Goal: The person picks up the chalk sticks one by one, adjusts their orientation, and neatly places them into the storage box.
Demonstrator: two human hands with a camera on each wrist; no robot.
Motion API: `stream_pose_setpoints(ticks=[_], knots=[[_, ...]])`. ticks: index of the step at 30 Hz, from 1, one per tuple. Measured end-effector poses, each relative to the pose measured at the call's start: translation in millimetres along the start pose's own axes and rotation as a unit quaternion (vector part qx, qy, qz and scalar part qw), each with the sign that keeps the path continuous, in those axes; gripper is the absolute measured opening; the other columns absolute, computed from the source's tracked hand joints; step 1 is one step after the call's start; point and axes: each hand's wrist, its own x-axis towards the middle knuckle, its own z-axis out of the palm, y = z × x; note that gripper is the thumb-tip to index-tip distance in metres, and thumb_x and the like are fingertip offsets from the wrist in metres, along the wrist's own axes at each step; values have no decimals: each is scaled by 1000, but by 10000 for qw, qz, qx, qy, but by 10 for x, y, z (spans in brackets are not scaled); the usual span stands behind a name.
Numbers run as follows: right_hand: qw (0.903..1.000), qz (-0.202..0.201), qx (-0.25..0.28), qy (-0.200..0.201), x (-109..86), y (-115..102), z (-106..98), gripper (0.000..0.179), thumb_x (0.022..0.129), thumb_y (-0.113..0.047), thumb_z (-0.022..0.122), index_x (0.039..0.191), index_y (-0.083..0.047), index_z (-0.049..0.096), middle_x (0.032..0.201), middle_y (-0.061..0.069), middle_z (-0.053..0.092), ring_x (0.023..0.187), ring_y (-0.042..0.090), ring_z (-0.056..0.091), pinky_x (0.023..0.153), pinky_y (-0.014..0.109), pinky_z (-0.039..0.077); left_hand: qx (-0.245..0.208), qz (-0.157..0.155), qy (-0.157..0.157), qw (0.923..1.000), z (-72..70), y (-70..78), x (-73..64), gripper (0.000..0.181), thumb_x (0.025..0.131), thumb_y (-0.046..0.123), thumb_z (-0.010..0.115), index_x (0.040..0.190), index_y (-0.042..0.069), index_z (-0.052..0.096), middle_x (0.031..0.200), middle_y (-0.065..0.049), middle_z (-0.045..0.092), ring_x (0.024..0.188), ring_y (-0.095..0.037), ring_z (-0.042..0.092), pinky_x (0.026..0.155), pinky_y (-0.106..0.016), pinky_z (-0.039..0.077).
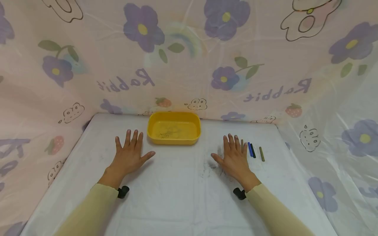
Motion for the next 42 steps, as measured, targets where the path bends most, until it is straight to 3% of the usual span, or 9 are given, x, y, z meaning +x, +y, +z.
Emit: stream_pose_setpoints(ticks=[6, 11, 17, 21, 26, 37, 42], knots=[[9985, -325, 43, -431, 334, -366, -2, 101, 102, -72, 48, 170, -6, 13, 177, 18, 10, 164, 41, 5, 127, 74, 0, 190, 144, -22, 9997, -91, -42, 316, 94, 109, 67, 33, 168, -1, 7, 176, -25, 2, 163, -45, -7, 122, -77, -12], [9964, -553, 88, -644, 557, -623, 146, 100, 102, -71, 48, 170, -5, 14, 177, 18, 12, 164, 39, 8, 128, 72, 5, -35, 238, -319, 9992, -78, -51, 524, 90, 111, 64, 27, 168, -3, 7, 175, -26, 5, 163, -46, -4, 124, -76, -7], [9939, -471, 179, -982, 652, -793, 316, 105, 101, -73, 48, 169, -1, 11, 177, 18, 13, 165, 36, 9, 129, 69, 8, -493, 172, -644, 9966, 43, -82, 625, 91, 111, 64, 22, 167, -5, 0, 175, -26, -1, 163, -44, -5, 128, -70, -3], [9941, -325, 199, -1011, 603, -794, 333, 105, 103, -70, 49, 168, 2, 10, 176, 20, 12, 165, 35, 10, 130, 68, 9, -589, 172, -727, 9955, 62, -5, 621, 92, 111, 64, 22, 166, -6, -2, 175, -26, -2, 163, -43, -6, 129, -68, -3], [9952, -388, 266, -858, 372, -723, 271, 101, 105, -66, 50, 167, 6, 13, 175, 24, 16, 164, 39, 14, 127, 72, 13, -488, 287, -516, 9971, 118, 150, 464, 91, 112, 62, 27, 166, -8, 3, 175, -28, 5, 163, -45, 1, 129, -68, 3], [9972, -590, 225, -400, -419, -590, 174, 97, 103, -61, 57, 165, 5, 23, 172, 24, 25, 161, 42, 23, 124, 75, 18, -414, 444, 73, 9981, 200, 497, -237, 90, 110, 56, 45, 164, -10, 16, 171, -31, 19, 161, -47, 14, 127, -71, 15], [9974, -671, 207, -181, -616, -590, 153, 93, 103, -57, 61, 164, 5, 28, 170, 24, 30, 159, 42, 27, 124, 75, 20, -431, 512, 278, 9974, 192, 561, -437, 89, 109, 53, 49, 163, -11, 20, 170, -31, 23, 160, -47, 18, 126, -72, 19]])
